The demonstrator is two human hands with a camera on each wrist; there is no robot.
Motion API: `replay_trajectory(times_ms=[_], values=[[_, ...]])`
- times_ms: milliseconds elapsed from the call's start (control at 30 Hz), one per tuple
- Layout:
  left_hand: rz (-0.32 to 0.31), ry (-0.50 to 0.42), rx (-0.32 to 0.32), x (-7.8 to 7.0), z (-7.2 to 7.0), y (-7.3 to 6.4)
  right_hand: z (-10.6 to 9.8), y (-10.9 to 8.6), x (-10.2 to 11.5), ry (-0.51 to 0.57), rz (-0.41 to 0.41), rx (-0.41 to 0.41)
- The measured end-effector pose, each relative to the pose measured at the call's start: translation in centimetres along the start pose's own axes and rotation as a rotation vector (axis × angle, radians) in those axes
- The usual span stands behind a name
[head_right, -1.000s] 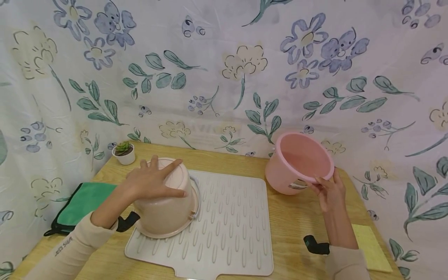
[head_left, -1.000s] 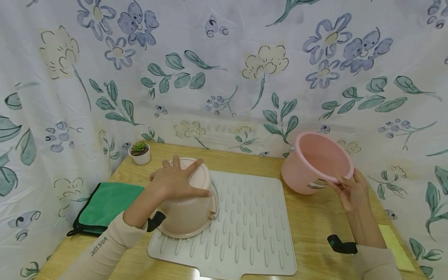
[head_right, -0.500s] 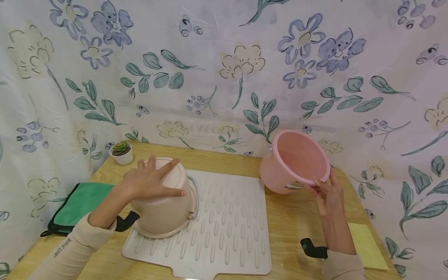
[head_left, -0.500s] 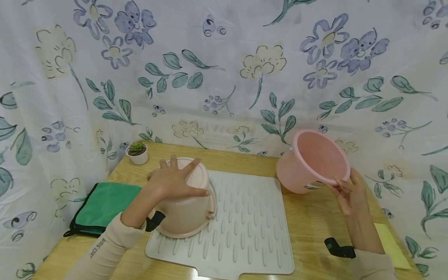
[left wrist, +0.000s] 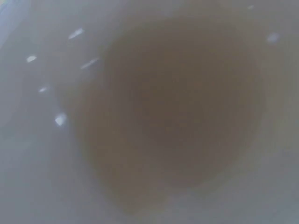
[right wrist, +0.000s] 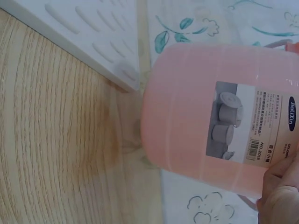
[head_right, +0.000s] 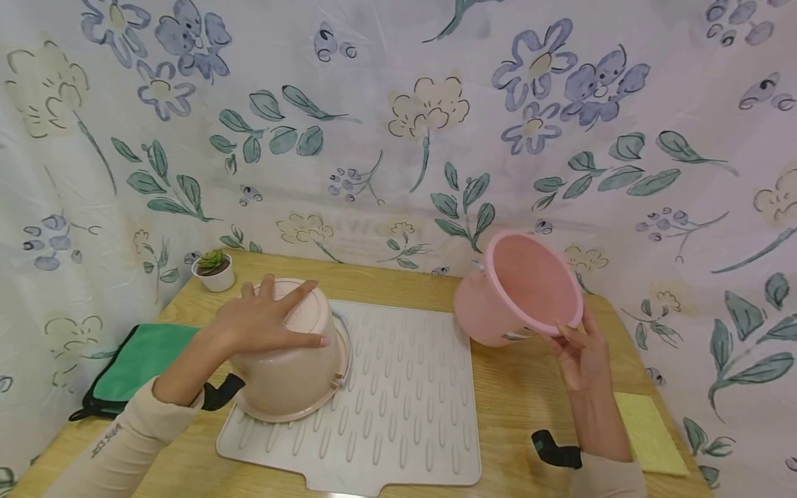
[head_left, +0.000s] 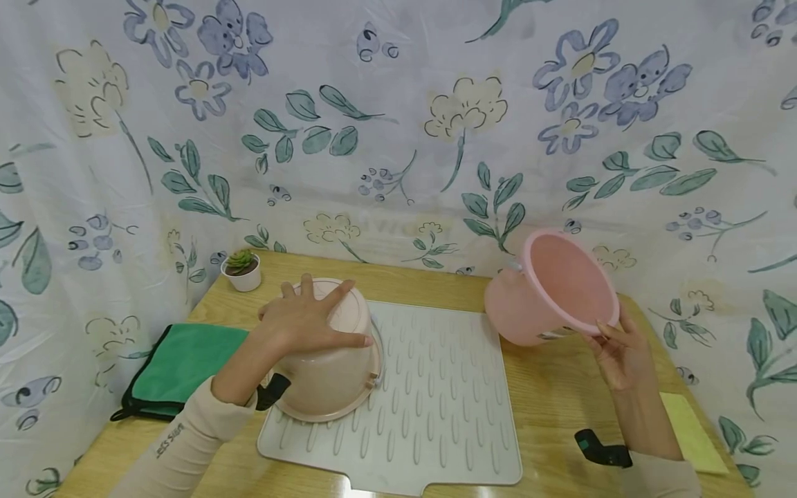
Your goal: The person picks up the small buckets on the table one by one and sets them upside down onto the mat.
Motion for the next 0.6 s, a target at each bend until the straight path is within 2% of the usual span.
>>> replay_trajectory(times_ms=[267, 433, 600], values=[[0.002, 0.003, 0.01, 0.1, 0.1, 0.1, 0.1, -0.5, -0.2, 0.006, 0.007, 0.02], [0.004, -0.002, 0.007, 0.1, 0.1, 0.1, 0.0, -1.1, -0.4, 0.044, 0.006, -0.004], [0.0, 0.0, 0.006, 0.1, 0.0, 0.1, -0.1, -1.6, -0.7, 0.105, 0.022, 0.02]])
Point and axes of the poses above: each hand's wrist, its own y-axis towards the middle knuckle, its own z-axis out of the palm, x = y × z, the point moved 3 cm from there along y, towards the middle knuckle, and after that the axes turned 11 degrees about y, right-handed, at the moved point
